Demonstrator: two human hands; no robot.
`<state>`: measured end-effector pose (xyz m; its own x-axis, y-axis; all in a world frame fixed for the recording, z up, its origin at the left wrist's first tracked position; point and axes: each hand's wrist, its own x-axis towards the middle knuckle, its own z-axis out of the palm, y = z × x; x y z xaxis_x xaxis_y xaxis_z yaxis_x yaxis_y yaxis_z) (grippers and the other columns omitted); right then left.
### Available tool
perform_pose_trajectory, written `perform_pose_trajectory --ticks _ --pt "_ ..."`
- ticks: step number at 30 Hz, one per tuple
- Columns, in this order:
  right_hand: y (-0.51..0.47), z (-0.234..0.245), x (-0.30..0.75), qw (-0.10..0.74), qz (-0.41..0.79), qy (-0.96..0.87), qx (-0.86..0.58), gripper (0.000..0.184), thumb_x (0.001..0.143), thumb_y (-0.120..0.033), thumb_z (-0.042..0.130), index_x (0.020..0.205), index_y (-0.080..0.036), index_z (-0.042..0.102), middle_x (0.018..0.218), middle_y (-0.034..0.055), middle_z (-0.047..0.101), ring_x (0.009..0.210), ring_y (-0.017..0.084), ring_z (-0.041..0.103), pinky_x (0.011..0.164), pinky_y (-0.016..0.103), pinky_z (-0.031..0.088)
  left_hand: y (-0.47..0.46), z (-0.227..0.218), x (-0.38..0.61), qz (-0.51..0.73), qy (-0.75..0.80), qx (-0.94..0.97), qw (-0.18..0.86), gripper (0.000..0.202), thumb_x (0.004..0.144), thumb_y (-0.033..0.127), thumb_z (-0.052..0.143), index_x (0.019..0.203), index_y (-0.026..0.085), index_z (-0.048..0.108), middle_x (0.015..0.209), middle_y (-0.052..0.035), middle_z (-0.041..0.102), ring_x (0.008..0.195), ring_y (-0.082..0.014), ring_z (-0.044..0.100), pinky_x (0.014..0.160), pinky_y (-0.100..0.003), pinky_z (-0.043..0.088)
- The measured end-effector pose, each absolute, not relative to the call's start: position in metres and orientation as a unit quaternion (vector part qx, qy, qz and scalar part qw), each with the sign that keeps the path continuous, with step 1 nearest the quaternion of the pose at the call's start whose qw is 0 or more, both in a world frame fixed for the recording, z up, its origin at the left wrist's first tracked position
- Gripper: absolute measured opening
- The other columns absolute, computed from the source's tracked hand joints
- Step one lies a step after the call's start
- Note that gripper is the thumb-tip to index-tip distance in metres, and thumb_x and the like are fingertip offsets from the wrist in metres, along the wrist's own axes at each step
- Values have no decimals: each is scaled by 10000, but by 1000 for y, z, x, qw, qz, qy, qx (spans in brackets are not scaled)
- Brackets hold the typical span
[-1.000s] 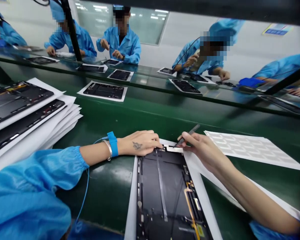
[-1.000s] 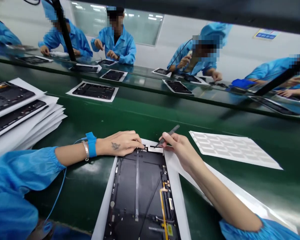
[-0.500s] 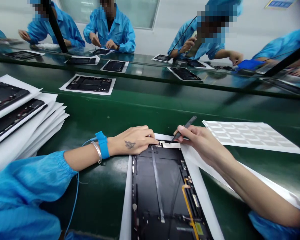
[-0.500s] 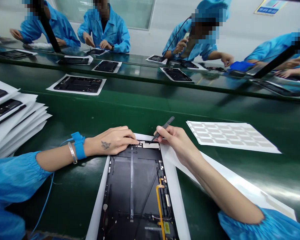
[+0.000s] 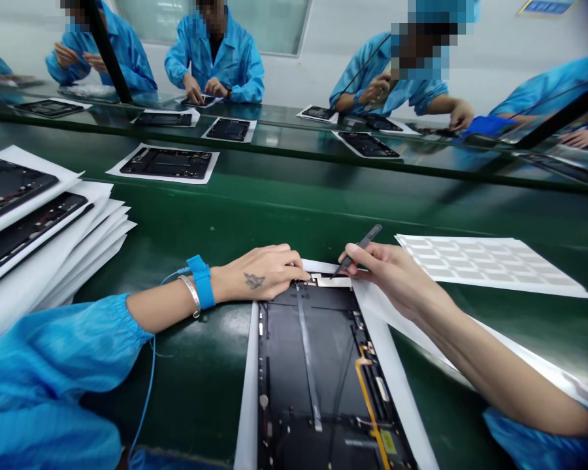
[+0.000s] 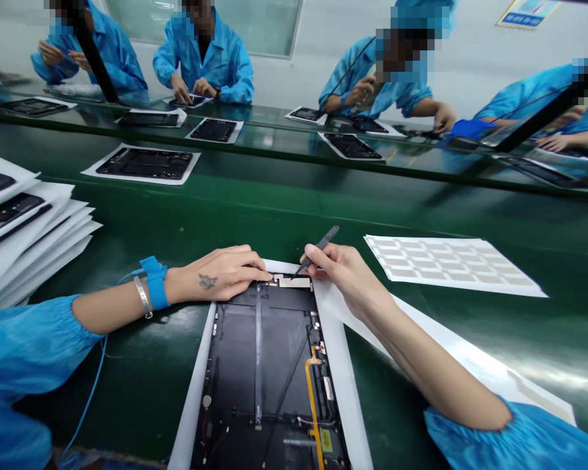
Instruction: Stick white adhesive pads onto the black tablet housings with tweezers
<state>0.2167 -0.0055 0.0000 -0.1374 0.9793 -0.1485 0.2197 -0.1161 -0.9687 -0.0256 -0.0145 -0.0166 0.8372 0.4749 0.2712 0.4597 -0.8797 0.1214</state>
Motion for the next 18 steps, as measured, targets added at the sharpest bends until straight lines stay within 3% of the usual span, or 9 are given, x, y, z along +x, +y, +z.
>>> perform_pose_trajectory --ticks 18 --pt "-4 -2 219 365 515 -553 -544 536 593 -663 800 501 -183 580 662 44 606 676 172 584 706 328 498 -16 -15 -26 148 242 959 29 297 952 97 451 1163 147 655 1132 -87 647 937 -188 550 812 -295 479"
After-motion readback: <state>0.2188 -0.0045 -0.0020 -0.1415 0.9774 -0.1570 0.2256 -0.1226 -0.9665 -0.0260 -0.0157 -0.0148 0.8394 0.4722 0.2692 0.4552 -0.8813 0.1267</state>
